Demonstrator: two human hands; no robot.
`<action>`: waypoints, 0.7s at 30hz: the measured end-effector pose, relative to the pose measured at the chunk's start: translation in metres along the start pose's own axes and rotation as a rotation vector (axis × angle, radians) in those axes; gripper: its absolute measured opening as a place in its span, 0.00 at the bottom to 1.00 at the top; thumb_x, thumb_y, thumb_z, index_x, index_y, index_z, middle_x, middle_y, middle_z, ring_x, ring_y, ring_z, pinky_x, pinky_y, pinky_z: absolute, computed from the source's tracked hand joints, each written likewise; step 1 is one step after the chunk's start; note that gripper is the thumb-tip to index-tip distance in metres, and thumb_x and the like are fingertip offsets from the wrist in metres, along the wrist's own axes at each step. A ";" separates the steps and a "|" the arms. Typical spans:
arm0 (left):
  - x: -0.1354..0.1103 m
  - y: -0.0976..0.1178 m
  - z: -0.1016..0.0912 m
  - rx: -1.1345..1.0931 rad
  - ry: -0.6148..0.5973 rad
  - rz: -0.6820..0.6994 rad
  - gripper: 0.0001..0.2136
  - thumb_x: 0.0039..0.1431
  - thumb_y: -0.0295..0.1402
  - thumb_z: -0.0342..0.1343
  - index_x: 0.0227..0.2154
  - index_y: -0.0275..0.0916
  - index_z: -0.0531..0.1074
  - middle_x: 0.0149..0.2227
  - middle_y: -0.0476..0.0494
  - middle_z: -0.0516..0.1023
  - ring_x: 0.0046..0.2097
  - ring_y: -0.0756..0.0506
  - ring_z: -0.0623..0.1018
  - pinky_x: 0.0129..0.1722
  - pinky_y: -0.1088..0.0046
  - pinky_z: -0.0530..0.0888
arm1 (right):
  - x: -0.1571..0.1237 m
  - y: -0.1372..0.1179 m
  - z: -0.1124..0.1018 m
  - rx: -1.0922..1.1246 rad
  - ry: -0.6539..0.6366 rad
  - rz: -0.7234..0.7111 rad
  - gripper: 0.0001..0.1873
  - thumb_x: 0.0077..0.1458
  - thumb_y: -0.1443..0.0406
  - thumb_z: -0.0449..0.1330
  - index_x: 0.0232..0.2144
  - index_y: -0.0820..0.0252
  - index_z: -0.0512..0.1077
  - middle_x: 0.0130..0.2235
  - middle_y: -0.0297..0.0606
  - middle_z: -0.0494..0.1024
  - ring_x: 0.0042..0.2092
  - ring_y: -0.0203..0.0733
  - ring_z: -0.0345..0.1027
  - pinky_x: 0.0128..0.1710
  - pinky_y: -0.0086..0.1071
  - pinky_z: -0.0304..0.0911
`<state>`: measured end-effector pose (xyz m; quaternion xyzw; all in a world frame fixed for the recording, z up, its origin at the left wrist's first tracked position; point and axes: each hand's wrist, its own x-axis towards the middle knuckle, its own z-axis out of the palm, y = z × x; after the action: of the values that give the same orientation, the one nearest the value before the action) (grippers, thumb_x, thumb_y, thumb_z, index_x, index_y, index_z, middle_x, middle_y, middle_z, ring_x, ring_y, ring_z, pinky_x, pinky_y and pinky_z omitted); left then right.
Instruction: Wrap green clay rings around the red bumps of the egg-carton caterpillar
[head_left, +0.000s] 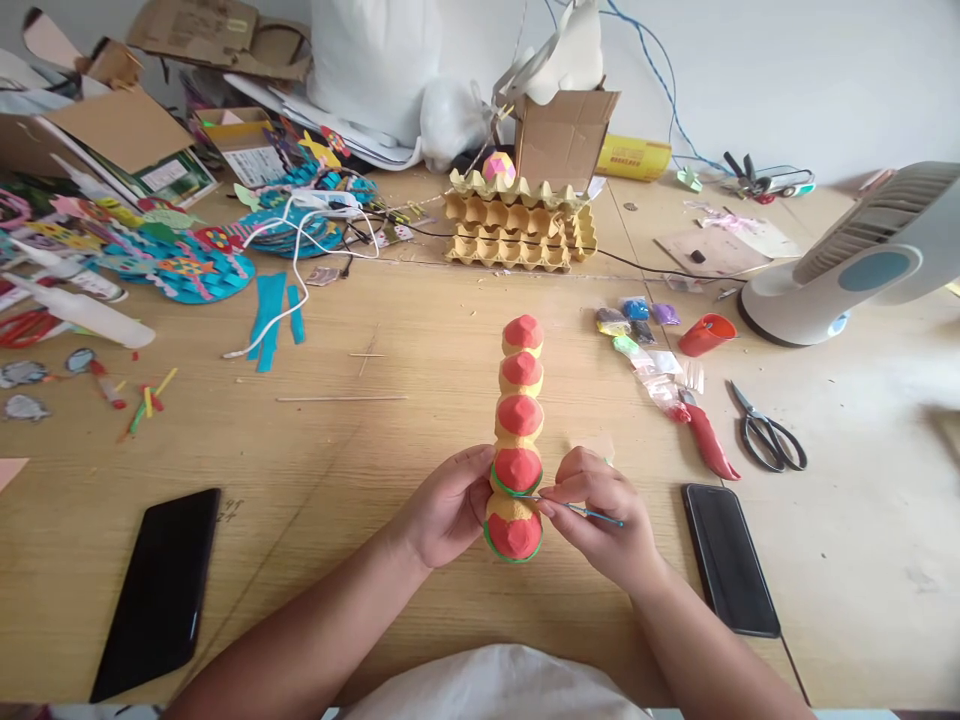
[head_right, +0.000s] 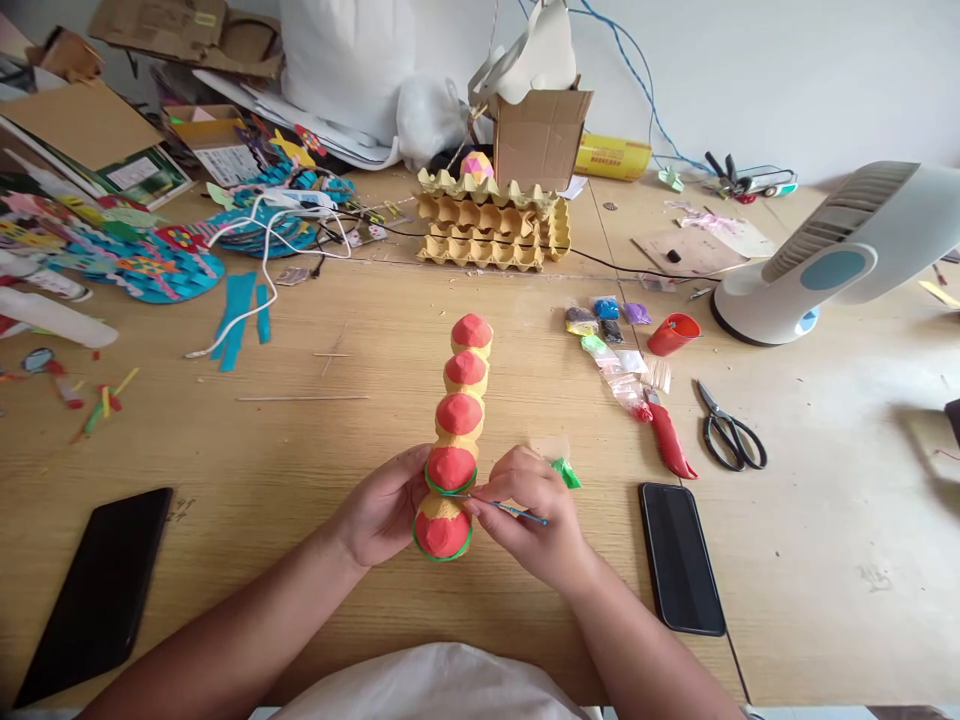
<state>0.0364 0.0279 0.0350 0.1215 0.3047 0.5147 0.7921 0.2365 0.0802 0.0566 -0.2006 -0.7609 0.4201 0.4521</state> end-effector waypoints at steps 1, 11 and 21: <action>0.000 0.000 0.000 0.001 -0.004 0.006 0.14 0.63 0.42 0.64 0.35 0.34 0.79 0.35 0.44 0.77 0.35 0.48 0.75 0.36 0.72 0.71 | 0.000 0.000 0.000 0.000 0.002 -0.003 0.11 0.57 0.76 0.67 0.37 0.56 0.78 0.30 0.34 0.75 0.33 0.40 0.69 0.33 0.35 0.63; 0.001 0.004 0.007 -0.011 0.029 0.072 0.12 0.65 0.40 0.62 0.36 0.34 0.78 0.33 0.44 0.78 0.33 0.48 0.76 0.36 0.71 0.73 | 0.006 -0.007 0.004 -0.085 0.048 -0.053 0.11 0.58 0.77 0.65 0.34 0.55 0.75 0.29 0.34 0.75 0.33 0.40 0.68 0.34 0.35 0.62; 0.009 0.001 0.010 -0.041 0.050 0.056 0.11 0.65 0.39 0.62 0.34 0.34 0.77 0.32 0.45 0.78 0.33 0.48 0.76 0.35 0.72 0.74 | 0.004 -0.004 0.005 -0.083 0.112 0.080 0.09 0.61 0.70 0.65 0.28 0.56 0.73 0.27 0.33 0.73 0.30 0.39 0.66 0.32 0.34 0.62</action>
<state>0.0444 0.0373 0.0405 0.1009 0.3101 0.5458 0.7718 0.2303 0.0780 0.0607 -0.2726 -0.7425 0.3938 0.4683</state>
